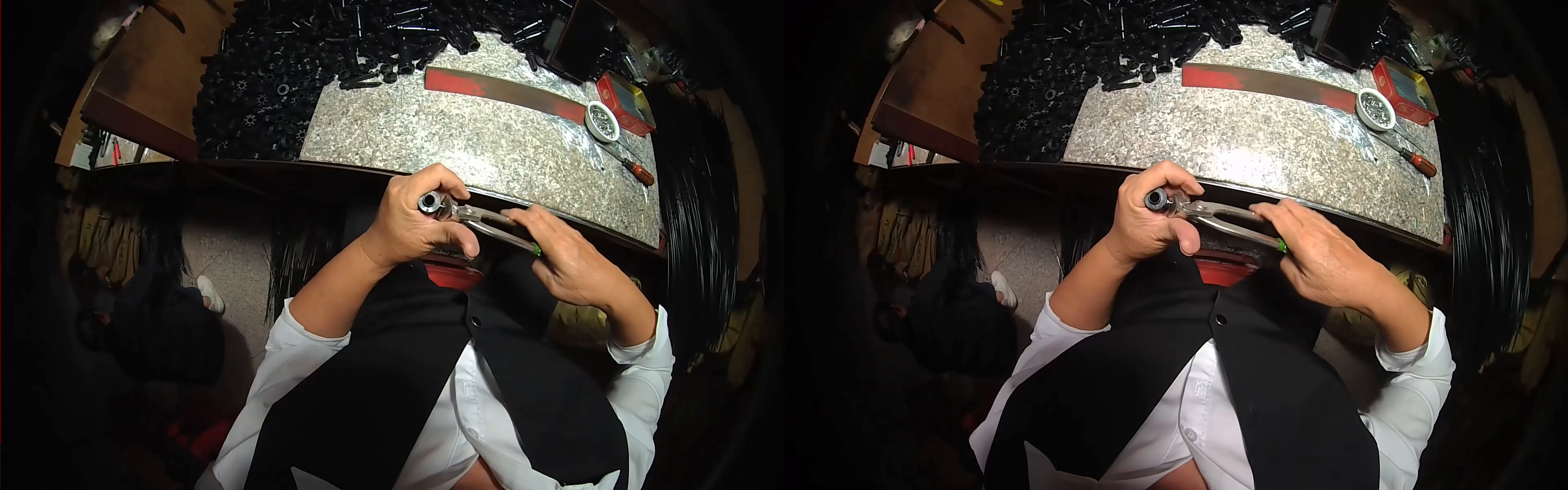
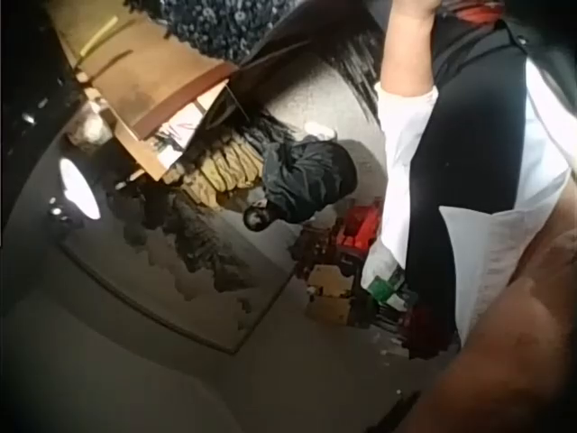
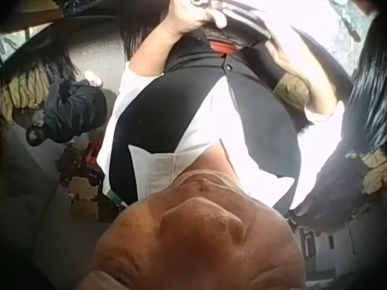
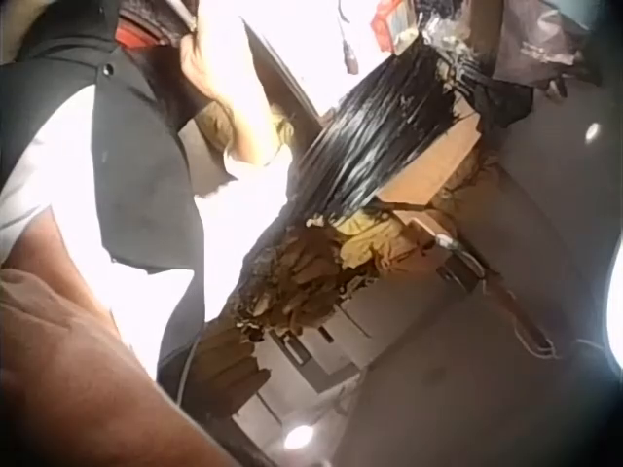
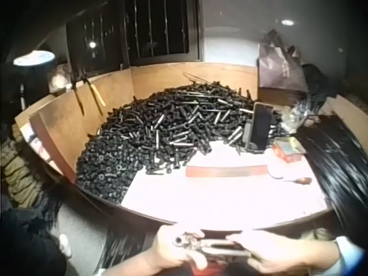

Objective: Assembling small plastic components and securing them onto wire bundles using pliers at a workbench.

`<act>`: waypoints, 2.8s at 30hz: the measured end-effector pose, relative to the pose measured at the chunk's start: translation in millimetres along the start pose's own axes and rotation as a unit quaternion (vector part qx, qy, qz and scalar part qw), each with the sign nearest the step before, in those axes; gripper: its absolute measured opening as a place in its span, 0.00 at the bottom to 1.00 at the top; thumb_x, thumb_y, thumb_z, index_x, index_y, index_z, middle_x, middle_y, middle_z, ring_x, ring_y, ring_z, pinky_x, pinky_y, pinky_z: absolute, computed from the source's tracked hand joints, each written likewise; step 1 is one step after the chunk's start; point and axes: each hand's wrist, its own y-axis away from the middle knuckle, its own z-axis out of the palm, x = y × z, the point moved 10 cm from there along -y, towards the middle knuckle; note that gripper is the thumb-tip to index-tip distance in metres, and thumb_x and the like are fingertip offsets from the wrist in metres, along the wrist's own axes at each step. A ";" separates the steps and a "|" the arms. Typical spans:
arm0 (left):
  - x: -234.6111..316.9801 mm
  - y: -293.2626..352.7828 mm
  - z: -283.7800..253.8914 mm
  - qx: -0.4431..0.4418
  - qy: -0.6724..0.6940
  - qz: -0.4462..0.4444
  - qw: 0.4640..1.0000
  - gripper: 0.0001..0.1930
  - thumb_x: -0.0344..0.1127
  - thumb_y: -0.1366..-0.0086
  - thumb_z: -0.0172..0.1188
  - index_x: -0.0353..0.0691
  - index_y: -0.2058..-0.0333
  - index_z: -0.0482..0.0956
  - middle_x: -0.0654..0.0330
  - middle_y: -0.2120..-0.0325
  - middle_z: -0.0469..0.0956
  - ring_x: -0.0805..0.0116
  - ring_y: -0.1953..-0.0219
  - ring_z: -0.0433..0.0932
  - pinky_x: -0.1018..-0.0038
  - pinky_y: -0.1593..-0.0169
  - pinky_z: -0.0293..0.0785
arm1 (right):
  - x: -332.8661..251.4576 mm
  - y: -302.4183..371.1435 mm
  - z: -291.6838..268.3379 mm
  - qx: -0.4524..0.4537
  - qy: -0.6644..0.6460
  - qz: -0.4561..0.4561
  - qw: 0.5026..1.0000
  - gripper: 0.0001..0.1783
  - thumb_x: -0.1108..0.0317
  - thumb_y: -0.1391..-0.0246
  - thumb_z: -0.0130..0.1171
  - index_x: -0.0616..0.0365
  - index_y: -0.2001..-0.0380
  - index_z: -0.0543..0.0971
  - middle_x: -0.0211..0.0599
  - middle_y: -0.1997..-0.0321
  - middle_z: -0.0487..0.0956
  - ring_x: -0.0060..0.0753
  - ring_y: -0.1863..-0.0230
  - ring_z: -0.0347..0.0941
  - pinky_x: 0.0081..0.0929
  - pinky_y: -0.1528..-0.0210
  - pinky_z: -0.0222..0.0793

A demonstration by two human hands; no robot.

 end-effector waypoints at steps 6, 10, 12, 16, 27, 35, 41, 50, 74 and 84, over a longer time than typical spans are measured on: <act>0.1 4.0 -5.9 0.047 0.009 -0.013 0.999 0.36 0.63 0.69 0.68 0.36 0.70 0.75 0.70 0.78 0.71 0.82 0.76 0.67 0.85 0.72 0.63 | 6.0 -5.5 23.2 -0.023 -0.104 0.007 0.994 0.28 0.82 0.60 0.53 0.63 0.50 0.66 0.51 0.56 0.69 0.52 0.54 0.67 0.36 0.51 0.64; -5.7 8.4 -4.4 0.058 0.043 -0.055 0.996 0.36 0.63 0.69 0.68 0.36 0.69 0.76 0.70 0.78 0.71 0.83 0.76 0.66 0.85 0.72 0.63 | 16.2 -10.0 28.3 0.014 -0.115 0.043 0.992 0.17 0.76 0.55 0.61 0.64 0.61 0.70 0.48 0.68 0.73 0.50 0.67 0.72 0.34 0.63 0.67; 0.6 7.4 -3.4 0.054 0.026 -0.029 0.998 0.36 0.63 0.68 0.69 0.35 0.69 0.76 0.70 0.77 0.71 0.83 0.76 0.66 0.85 0.71 0.62 | 21.3 -11.0 30.4 0.024 -0.110 0.048 0.992 0.15 0.75 0.55 0.64 0.64 0.64 0.70 0.47 0.73 0.73 0.50 0.71 0.72 0.33 0.67 0.68; 0.7 5.9 -4.1 0.064 0.013 -0.009 0.998 0.37 0.62 0.68 0.70 0.34 0.67 0.76 0.72 0.81 0.67 0.84 0.78 0.63 0.86 0.73 0.60 | 23.9 -8.7 19.3 0.074 -0.032 0.014 0.997 0.16 0.76 0.57 0.65 0.62 0.67 0.69 0.48 0.74 0.73 0.53 0.73 0.72 0.34 0.72 0.67; -9.8 15.3 0.7 0.047 0.042 -0.073 0.995 0.49 0.57 0.67 0.70 0.31 0.49 0.61 0.75 0.86 0.57 0.87 0.82 0.58 0.88 0.77 0.53 | 95.0 6.0 -117.1 0.327 0.168 0.089 0.926 0.06 0.76 0.49 0.53 0.61 0.65 0.73 0.52 0.76 0.73 0.51 0.73 0.73 0.36 0.71 0.66; 11.8 14.8 8.7 0.049 0.108 -0.054 0.991 0.51 0.57 0.68 0.75 0.33 0.50 0.59 0.74 0.91 0.55 0.86 0.86 0.54 0.87 0.79 0.46 | 203.9 -17.4 -149.2 0.177 0.235 0.305 0.906 0.12 0.66 0.50 0.58 0.61 0.64 0.77 0.53 0.71 0.78 0.54 0.66 0.75 0.41 0.63 0.68; 8.0 14.3 7.3 0.052 0.097 -0.056 0.992 0.51 0.54 0.68 0.76 0.33 0.49 0.58 0.74 0.90 0.56 0.87 0.86 0.54 0.87 0.79 0.46 | 221.2 -35.8 -139.1 0.128 0.297 0.310 0.894 0.15 0.66 0.52 0.59 0.62 0.61 0.77 0.55 0.66 0.78 0.53 0.61 0.75 0.42 0.58 0.70; 3.6 7.2 8.1 0.038 0.083 -0.054 0.994 0.48 0.42 0.65 0.80 0.36 0.49 0.58 0.74 0.91 0.57 0.86 0.87 0.55 0.86 0.80 0.47 | 218.1 -25.7 -142.1 0.162 0.247 0.329 0.897 0.14 0.65 0.51 0.57 0.61 0.62 0.77 0.55 0.63 0.78 0.54 0.57 0.73 0.43 0.55 0.68; -4.3 5.3 28.1 0.019 0.139 -0.086 0.986 0.49 0.48 0.64 0.79 0.35 0.47 0.57 0.69 0.88 0.66 0.82 0.83 0.66 0.85 0.76 0.60 | -36.2 -38.2 -24.8 0.204 -0.191 -0.169 0.945 0.16 0.64 0.61 0.70 0.61 0.71 0.76 0.40 0.70 0.75 0.35 0.68 0.74 0.27 0.67 0.69; -0.4 6.0 28.1 -0.007 0.119 -0.074 0.990 0.50 0.49 0.63 0.78 0.35 0.47 0.56 0.68 0.87 0.70 0.82 0.82 0.68 0.85 0.76 0.61 | -38.0 -37.5 -25.5 0.214 -0.167 -0.166 0.948 0.17 0.63 0.63 0.70 0.61 0.71 0.77 0.39 0.71 0.76 0.36 0.69 0.75 0.28 0.68 0.70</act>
